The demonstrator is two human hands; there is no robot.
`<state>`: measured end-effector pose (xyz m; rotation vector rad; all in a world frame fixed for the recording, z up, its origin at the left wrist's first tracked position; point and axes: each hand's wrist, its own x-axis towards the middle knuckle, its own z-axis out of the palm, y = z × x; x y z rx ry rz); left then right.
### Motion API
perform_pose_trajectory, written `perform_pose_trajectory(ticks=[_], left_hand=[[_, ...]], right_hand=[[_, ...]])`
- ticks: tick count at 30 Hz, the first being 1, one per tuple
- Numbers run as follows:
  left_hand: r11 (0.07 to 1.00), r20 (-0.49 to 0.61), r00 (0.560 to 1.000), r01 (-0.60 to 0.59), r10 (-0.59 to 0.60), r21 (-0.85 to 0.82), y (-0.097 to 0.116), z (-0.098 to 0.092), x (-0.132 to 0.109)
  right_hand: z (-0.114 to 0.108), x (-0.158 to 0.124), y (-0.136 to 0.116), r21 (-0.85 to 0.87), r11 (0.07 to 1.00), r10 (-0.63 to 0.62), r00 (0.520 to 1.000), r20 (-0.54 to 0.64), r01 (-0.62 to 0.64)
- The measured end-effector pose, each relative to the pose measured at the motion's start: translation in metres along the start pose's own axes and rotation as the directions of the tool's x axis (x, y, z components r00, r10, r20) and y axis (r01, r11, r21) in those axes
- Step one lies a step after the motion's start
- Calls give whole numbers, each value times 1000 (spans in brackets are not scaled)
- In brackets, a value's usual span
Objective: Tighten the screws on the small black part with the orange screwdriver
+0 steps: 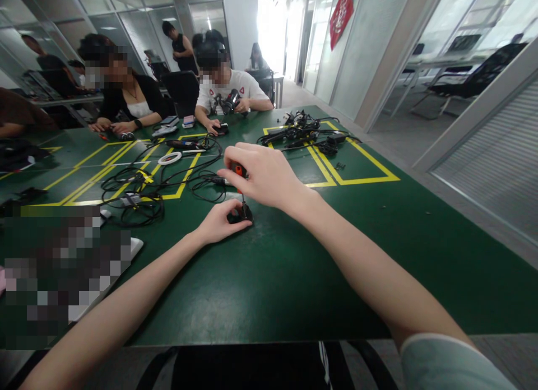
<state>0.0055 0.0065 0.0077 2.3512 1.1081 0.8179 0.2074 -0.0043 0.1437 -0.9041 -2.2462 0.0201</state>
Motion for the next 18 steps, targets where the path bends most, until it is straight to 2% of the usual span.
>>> perform_pose_trajectory(ticks=[5,8,11,14,16,18], left_hand=[[1000,1,1000,5,-5,-5,1,-1,0],[1000,5,1000,8,-8,-1,0,-1,0],[1000,7,1000,8,-8,7,0,-1,-1],[1000,6,1000,11,-11,3,0,-1,-1],[1000,7,1000,10,-10,-6,0,-1,-1],[1000,8,1000,6,-6,-16,0,-1,-1]], right_hand=[[-1,0,1,176,984,38,999,-11,-35],[-2,0,0,388,918,86,996,21,-88],[-2,0,1,624,771,88,992,94,-128],[4,2,4,811,564,30,985,167,-155],[11,3,6,885,423,5,977,212,-194],[19,3,5,920,322,33,974,225,-224]])
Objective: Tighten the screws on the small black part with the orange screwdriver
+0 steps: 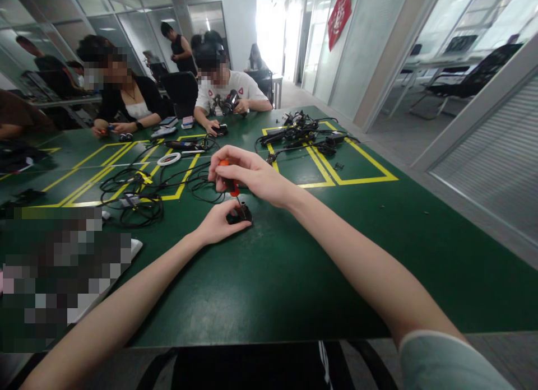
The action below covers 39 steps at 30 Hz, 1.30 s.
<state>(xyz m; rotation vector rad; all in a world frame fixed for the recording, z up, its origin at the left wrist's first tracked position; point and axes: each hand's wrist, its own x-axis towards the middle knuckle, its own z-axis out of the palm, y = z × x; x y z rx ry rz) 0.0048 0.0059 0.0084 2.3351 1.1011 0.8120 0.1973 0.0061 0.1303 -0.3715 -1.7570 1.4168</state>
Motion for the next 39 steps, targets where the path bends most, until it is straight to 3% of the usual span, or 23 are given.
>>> perform_pose_trajectory(ticks=[6,11,20,29,39], left_hand=[[1000,9,1000,2,-2,-12,0,0,0],[1000,8,1000,6,-6,-3,0,1,0],[1000,-8,1000,9,-8,10,-2,1,0],[1000,-9,1000,8,-8,21,-3,2,1],[1000,-7,1000,13,-13,18,-1,1,0]], right_hand=[[11,2,7,249,967,62,996,-62,-45],[12,3,8,325,945,57,997,-59,-35],[7,5,19,294,954,-14,991,-136,53],[-1,5,11,240,971,25,989,-149,12],[7,4,12,270,962,-13,996,-87,37]])
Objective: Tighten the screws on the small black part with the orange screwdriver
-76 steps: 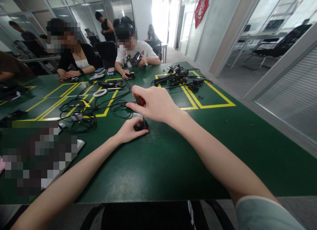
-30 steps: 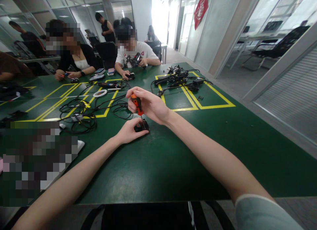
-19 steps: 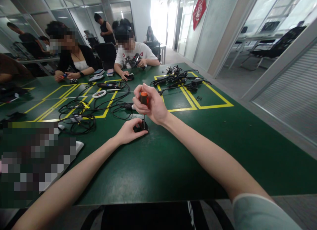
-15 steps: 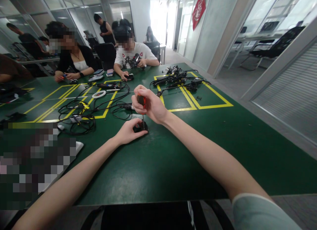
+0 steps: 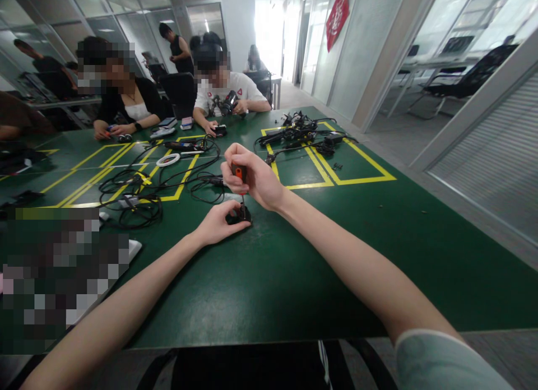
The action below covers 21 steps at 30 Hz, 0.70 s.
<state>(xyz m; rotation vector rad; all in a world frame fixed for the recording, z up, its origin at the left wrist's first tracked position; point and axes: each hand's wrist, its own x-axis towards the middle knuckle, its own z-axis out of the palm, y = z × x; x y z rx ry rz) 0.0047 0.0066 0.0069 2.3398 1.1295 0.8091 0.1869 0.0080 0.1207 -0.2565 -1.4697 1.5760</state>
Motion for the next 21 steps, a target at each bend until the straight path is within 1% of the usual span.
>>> perform_pose_trajectory(ticks=[8,11,15,21], left_hand=[[1000,4,1000,-1,1,-6,0,0,1],[1000,4,1000,-5,5,-14,0,0,0],[1000,-2,1000,-11,11,-11,-1,1,0],[1000,8,1000,-2,2,6,-1,1,1]], right_hand=[[-1,2,-4,-22,1000,6,998,-55,-7],[2,1,-2,1,1000,17,999,-28,-17],[0,0,2,79,997,-21,1000,22,19],[-2,1,2,56,998,-9,1000,6,9]])
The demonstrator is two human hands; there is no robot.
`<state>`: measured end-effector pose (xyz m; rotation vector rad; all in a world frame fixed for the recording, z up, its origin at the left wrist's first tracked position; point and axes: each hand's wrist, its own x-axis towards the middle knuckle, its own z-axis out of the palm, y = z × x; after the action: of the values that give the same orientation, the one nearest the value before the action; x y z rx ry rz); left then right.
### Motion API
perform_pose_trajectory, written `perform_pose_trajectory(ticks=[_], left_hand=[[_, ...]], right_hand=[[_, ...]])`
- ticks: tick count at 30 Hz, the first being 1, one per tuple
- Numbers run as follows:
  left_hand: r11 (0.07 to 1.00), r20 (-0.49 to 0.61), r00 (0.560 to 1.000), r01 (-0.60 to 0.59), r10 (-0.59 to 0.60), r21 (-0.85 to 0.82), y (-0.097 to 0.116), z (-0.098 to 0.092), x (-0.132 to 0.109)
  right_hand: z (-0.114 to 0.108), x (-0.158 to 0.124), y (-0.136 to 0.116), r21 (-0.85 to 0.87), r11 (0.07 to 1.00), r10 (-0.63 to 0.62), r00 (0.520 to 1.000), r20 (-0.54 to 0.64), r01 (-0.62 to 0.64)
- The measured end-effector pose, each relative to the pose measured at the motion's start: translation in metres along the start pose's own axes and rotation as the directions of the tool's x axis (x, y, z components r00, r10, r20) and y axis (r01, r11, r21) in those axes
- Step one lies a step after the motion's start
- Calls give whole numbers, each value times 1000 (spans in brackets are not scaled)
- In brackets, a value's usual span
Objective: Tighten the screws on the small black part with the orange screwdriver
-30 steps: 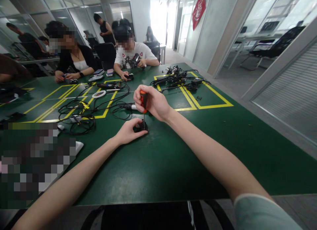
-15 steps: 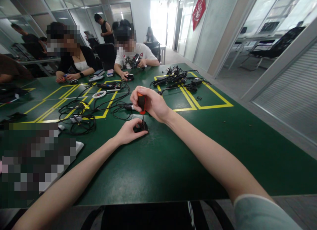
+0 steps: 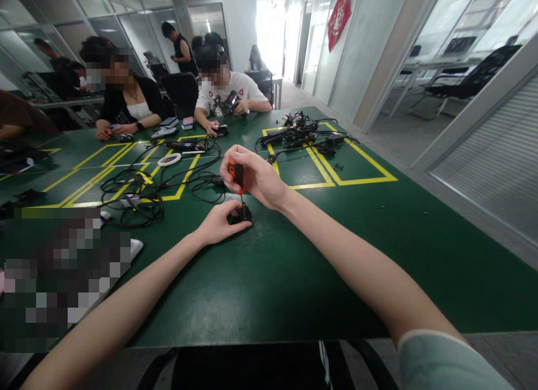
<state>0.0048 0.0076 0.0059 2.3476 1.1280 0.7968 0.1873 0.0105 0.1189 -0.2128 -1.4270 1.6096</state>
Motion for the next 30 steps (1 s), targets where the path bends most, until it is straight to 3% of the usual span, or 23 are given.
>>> perform_pose_trajectory(ticks=[6,11,30], left_hand=[[1000,-7,1000,-9,9,-8,0,0,0],[1000,-8,1000,-11,11,-5,0,1,0],[1000,-1,1000,-15,15,-13,1,0,0]], right_hand=[[5,2,1,-6,998,58,998,-37,-58],[4,0,3,58,998,-16,999,29,15],[5,-2,0,-38,998,-41,999,25,42]])
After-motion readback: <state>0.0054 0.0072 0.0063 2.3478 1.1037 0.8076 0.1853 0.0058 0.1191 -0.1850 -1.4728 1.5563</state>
